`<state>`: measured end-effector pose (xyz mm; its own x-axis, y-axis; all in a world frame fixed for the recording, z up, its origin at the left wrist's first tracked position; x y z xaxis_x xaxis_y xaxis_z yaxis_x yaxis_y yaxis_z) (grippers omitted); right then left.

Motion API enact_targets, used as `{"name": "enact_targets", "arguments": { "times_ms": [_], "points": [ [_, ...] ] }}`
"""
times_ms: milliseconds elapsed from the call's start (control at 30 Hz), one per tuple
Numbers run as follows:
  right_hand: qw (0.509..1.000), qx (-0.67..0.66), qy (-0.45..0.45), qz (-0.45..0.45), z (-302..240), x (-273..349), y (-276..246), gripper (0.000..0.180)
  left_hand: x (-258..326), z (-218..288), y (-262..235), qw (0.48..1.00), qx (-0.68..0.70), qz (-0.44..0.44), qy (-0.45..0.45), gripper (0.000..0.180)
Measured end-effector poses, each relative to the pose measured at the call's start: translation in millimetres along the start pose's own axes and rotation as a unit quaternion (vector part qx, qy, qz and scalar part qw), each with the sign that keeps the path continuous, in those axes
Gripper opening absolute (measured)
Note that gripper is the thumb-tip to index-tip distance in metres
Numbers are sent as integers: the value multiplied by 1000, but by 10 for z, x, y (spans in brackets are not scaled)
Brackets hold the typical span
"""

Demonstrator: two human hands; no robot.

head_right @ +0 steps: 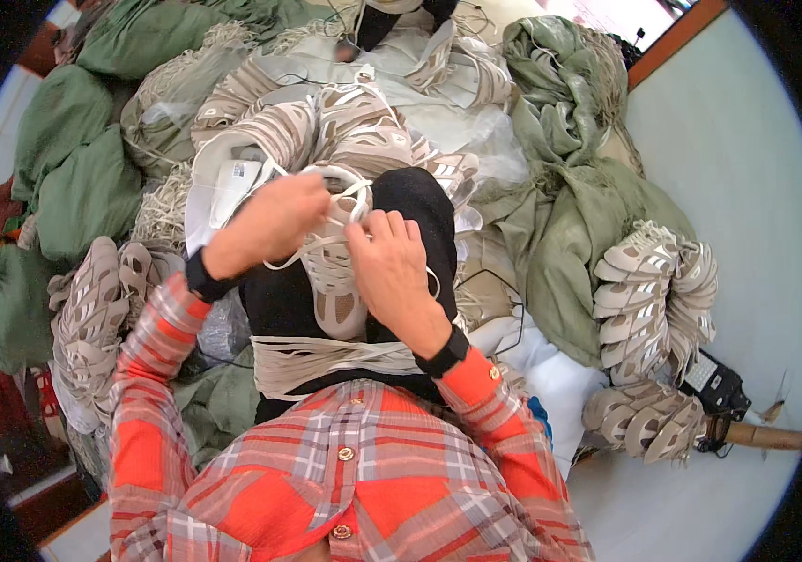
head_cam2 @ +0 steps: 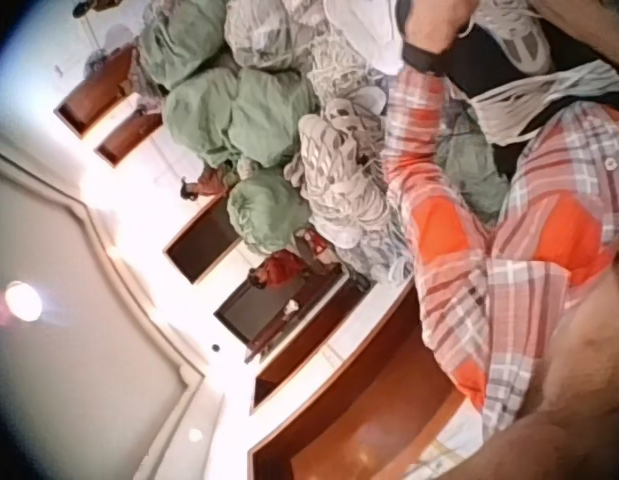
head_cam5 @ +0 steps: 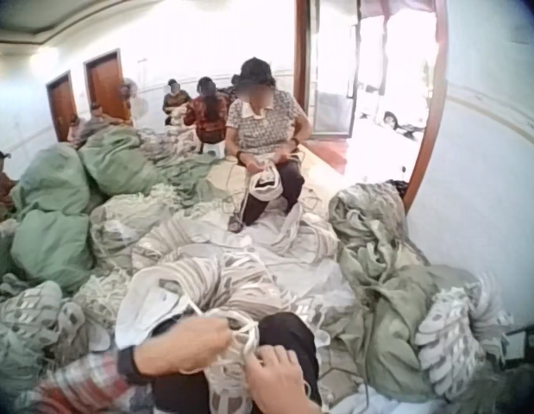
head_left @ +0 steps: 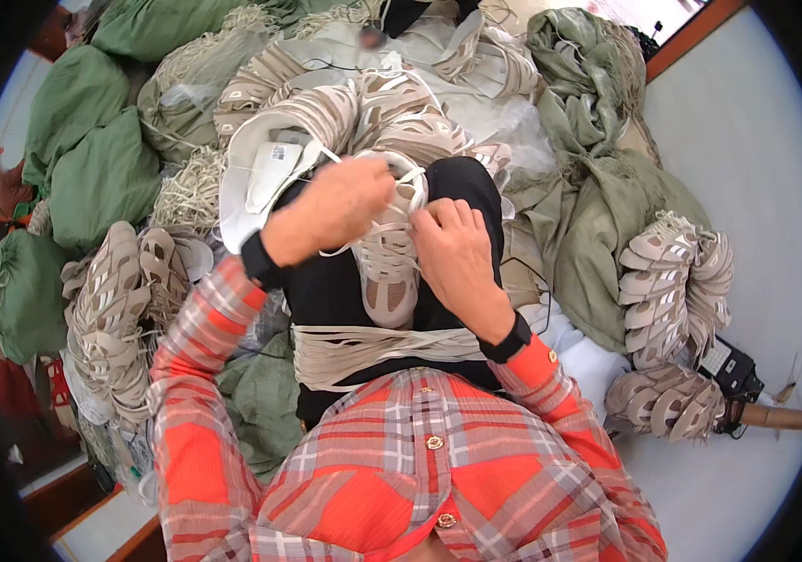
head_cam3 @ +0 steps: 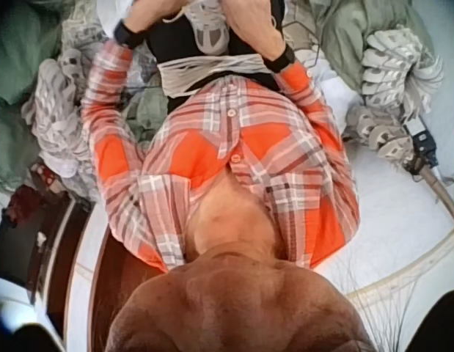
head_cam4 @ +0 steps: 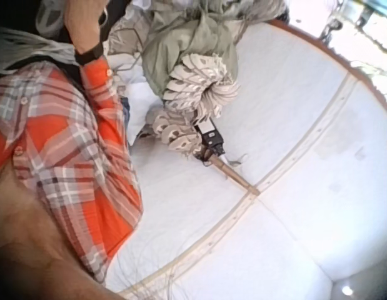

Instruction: Lacing a series of shoes in a manufacturing or assembly setting.

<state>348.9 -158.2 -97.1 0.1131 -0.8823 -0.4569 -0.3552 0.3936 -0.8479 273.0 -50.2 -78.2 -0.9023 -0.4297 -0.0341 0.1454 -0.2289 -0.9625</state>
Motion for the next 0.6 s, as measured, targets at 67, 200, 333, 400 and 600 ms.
{"name": "enact_targets", "arguments": {
  "times_ms": [67, 200, 333, 400, 600],
  "points": [
    [998, -14, -54, 15, -203, -26, -66, 14, -49, -175, -221, 996, 52, -45, -52, 10],
    [997, 67, -28, -30, -284, -80, 269, 19, 15, -294, -37, 941, 230, -198, -146, 16],
    [990, -88, 66, -90, -50, -81, 246, 20, 283, -319, 153, 756, 524, -275, -281, 13],
    [932, -296, 153, -146, 156, -94, 100, 21, 391, -407, 239, 674, 643, -251, -263, 13],
    [736, -599, 292, -122, 433, -10, 30, 20, 486, -467, 209, 479, 830, -187, -216, 16]
  ]
}}
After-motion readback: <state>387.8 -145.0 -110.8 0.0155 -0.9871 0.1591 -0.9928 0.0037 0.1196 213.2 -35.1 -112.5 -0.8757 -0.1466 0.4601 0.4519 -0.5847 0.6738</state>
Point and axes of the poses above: each hand's wrist, its own x-axis away from the middle knuckle, its own y-axis out of the palm, z = x × y, the point moved 6 cm from there along -x, towards the middle knuckle, and after that the axes turned 14 degrees about -y, right-handed, at the moved point
